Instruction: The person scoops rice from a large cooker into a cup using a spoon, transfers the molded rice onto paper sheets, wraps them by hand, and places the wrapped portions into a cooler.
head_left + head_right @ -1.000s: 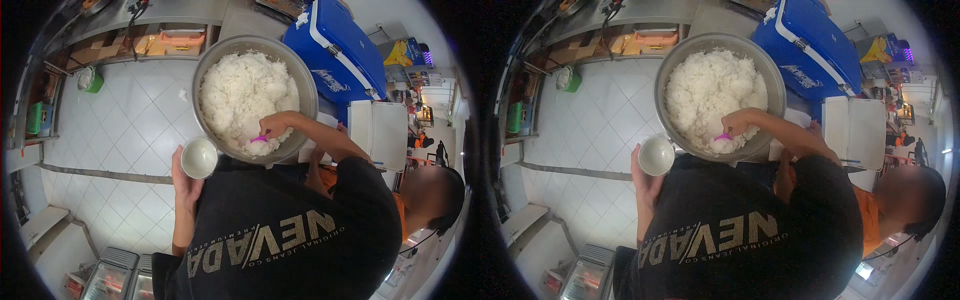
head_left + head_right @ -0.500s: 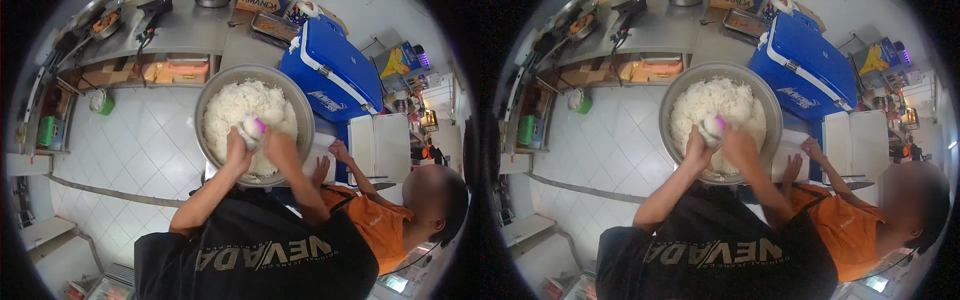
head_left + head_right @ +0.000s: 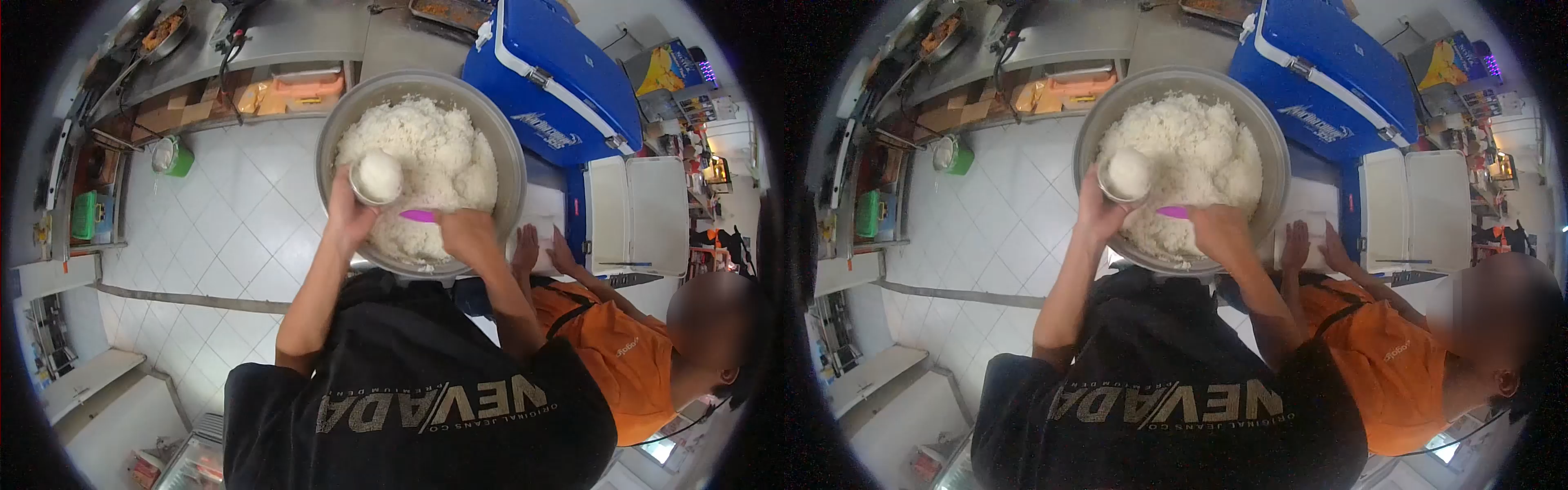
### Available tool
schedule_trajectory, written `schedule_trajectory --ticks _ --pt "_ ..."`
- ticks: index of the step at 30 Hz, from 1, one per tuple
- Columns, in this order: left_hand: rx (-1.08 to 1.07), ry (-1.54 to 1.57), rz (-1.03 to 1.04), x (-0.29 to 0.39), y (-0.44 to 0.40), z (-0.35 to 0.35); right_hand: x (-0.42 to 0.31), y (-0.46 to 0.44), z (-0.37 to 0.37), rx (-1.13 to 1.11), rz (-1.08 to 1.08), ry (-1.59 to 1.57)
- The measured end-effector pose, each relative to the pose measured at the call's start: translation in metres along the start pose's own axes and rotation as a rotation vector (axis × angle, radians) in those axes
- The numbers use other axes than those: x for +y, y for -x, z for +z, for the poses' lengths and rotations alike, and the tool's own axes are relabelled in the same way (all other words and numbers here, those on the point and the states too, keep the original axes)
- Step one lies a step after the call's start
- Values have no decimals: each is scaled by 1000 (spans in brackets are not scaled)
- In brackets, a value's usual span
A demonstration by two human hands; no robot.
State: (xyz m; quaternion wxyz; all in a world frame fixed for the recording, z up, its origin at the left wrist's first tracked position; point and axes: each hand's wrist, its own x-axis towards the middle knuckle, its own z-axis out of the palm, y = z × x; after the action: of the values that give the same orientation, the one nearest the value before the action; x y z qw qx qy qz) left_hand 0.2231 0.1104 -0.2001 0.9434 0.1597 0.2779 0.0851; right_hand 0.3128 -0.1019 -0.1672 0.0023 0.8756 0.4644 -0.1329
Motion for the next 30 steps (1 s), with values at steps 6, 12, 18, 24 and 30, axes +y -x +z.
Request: schedule_trajectory --ticks 6,12,18,24,30 --pt "1 10 41 23 26 -4 2 -32 44 -326 -336 -172" --pt "-13 14 47 22 32 0 36 -58 73 -492 -565 -356" --pt "41 -19 50 24 34 -6 63 -78 41 -692 -704 -518" --pt "153 -57 28 9 34 -5 96 -66 -44 -585 -333 -691" --pt "210 -77 -26 -45 8 17 -9 -20 -40 202 108 -84"
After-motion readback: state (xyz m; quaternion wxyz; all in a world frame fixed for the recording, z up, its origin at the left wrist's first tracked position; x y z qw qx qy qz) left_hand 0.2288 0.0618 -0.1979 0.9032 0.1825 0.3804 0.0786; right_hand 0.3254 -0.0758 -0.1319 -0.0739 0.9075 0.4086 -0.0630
